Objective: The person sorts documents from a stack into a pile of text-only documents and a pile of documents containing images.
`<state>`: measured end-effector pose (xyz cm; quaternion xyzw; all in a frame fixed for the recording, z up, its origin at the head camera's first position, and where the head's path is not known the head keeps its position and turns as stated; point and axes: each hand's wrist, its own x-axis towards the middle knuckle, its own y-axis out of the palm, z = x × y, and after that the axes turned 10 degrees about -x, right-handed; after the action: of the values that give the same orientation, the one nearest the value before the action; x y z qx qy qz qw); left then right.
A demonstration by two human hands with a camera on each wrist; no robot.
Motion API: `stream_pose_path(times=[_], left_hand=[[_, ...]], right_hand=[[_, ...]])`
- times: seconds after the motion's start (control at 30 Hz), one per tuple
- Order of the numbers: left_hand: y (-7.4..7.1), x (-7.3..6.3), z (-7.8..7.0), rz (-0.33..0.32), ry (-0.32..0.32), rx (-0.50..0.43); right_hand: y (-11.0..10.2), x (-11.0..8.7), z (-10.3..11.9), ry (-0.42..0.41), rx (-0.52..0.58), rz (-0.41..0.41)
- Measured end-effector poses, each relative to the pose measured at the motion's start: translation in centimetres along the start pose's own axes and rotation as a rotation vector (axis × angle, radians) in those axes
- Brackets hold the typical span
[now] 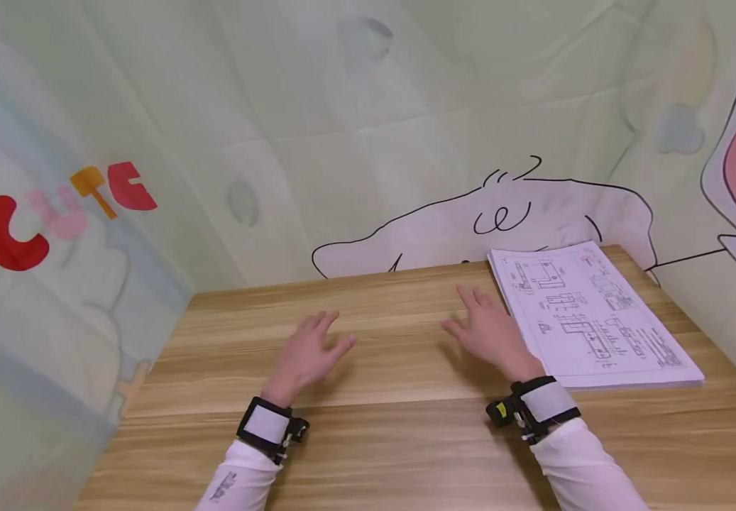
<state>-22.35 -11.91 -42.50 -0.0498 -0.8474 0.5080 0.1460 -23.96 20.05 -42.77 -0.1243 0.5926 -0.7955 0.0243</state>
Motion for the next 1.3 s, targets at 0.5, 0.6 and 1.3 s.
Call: stream_pose_path(times=[0.5,0.6,1.3], left_hand=[[3.1,1.1,-4.1,-0.032,0.036,-0.101],[3.7,1.4,-4.8,-0.007,0.04,-0.134],[7.3,2.7,-10.0,0.243,0.181,-0.155]], right_hand=[[-3.4,-1.4,-6.8,0.165,0.105,-0.008],[-3.7,-1.6,-8.4,0.209,0.11,0.005],[-3.4,-4.1,-15.5,0.532,-0.006,0.051]])
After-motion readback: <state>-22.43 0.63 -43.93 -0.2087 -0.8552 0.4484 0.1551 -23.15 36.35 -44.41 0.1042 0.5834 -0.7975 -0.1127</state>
